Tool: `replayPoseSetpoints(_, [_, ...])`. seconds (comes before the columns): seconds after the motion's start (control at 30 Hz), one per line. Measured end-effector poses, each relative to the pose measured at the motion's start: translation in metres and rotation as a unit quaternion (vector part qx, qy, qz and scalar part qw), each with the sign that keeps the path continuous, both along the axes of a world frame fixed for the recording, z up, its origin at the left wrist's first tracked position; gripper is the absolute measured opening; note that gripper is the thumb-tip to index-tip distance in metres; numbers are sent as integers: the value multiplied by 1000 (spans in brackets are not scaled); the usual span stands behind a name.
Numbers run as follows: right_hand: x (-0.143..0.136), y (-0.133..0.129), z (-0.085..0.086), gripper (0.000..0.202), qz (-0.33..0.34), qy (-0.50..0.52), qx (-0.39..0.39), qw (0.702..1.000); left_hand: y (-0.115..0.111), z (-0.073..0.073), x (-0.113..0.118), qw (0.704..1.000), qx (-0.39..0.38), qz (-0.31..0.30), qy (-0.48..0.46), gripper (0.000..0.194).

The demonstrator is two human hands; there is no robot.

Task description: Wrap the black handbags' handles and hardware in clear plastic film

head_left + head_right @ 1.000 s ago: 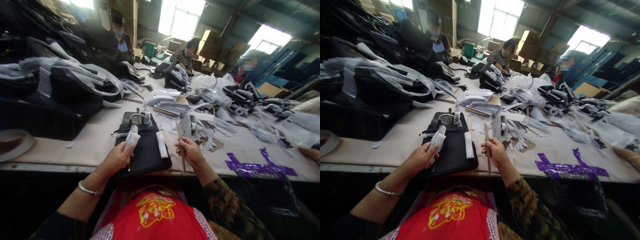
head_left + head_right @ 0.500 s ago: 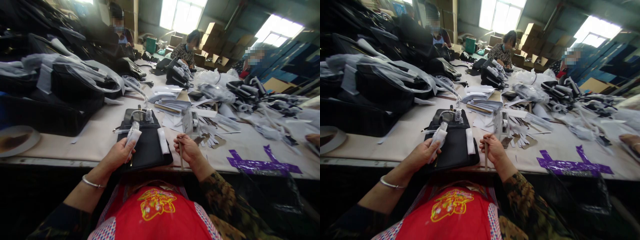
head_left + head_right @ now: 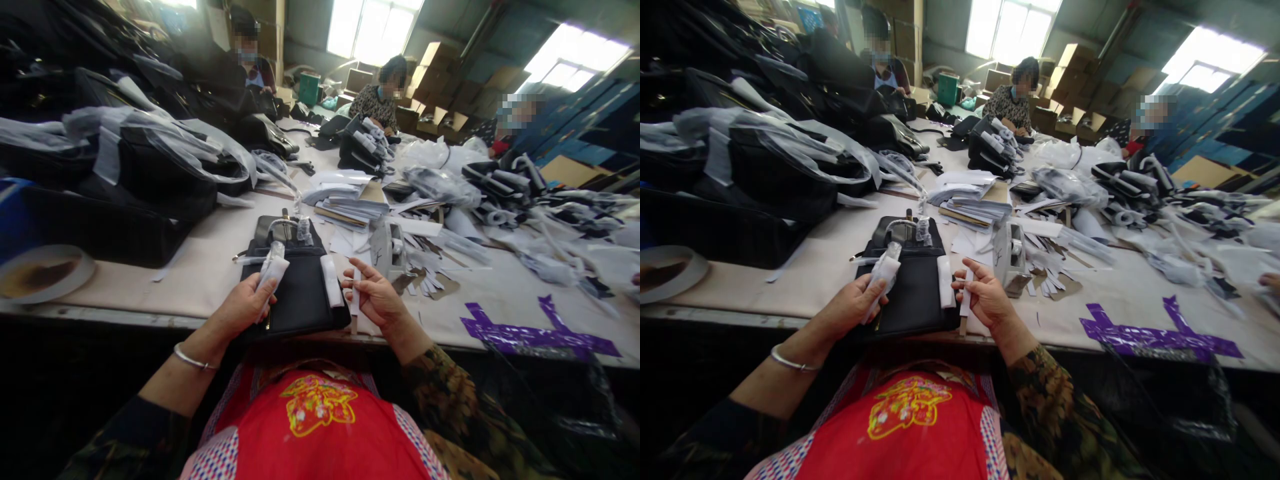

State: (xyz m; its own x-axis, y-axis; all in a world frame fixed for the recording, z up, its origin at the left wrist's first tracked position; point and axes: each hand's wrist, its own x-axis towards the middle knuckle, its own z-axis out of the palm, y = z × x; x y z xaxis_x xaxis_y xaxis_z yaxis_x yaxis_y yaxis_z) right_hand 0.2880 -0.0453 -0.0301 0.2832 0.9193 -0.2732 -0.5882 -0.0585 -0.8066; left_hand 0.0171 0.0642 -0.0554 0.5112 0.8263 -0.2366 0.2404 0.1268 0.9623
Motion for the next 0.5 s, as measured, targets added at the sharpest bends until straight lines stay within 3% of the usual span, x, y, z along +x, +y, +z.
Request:
replayPoseSetpoints(0.07, [-4, 1, 3, 59, -16, -17, 2, 1000, 0, 2, 0, 1000, -2, 1, -2, 52])
replayPoseSetpoints(0.23, [-19, -1, 7, 29, -4, -46, -36, 998, 0, 1, 0, 1000, -4, 0, -11, 53])
replayPoseSetpoints(0.5, [-46, 0, 20, 45, 100, -53, -32, 993, 0, 4, -2, 997, -56, 8, -57, 57])
